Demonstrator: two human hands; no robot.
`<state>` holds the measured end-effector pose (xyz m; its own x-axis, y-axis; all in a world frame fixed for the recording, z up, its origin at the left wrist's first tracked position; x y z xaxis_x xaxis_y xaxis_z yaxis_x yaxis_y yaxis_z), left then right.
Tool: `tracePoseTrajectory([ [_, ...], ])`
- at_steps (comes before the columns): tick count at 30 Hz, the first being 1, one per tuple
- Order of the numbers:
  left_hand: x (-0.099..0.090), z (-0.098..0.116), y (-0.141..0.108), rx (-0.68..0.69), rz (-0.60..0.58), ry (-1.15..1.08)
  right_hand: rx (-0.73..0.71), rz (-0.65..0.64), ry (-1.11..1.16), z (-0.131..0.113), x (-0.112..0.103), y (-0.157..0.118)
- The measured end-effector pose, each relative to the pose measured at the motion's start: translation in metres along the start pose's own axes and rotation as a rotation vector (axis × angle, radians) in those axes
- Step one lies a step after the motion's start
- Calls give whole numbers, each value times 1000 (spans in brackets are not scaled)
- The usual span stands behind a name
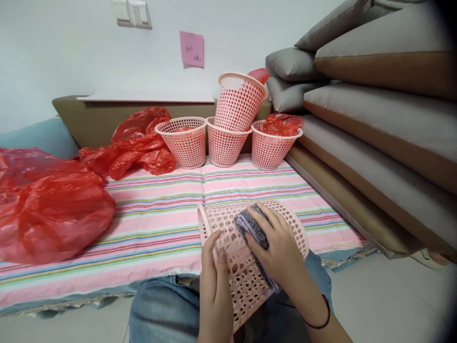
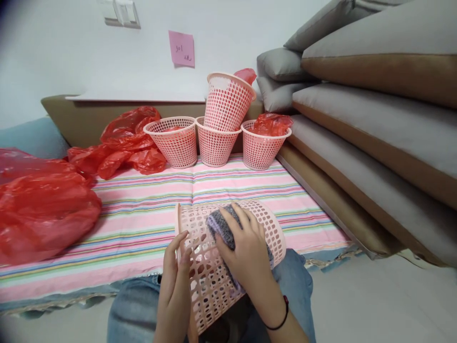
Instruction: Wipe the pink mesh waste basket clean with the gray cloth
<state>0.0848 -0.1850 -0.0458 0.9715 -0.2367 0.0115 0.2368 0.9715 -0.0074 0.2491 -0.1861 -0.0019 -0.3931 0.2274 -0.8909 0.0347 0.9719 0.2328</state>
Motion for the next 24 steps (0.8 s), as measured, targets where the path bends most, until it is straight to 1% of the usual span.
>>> tracePoseTrajectory([
  [3,2,-5,-5,-51,-15,-66,82,10,-16,19,-5,7],
  [7,6,-4,-12,-52,-4,-104,153,-2,-23,48,-9,16],
  [9,9,-4,-15,-65,0,-151,171,1,-15,60,-11,18],
  [11,12,-4,-18,-74,4,-191,158,1,4,68,-11,18],
  [16,16,-4,-21,-83,25,-273,91,-24,95,75,-10,14],
  [19,17,-5,-21,-104,26,-290,83,-27,128,76,-11,12],
  [22,15,-6,-20,-91,41,-248,103,-50,91,72,-11,12],
  [24,12,-5,-19,-38,56,-168,111,-63,53,67,-11,12],
])
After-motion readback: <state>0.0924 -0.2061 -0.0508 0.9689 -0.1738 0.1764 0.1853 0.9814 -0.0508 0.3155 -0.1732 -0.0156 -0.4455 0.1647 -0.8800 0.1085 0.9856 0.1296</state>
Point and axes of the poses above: each hand's wrist, its own y-axis towards the middle knuckle, its own x-axis out of the palm, z = x × y, the point moved 6 cm from there along y, towards the middle knuckle, and after that the axes turned 15 degrees about -z, right-handed, at the moved point
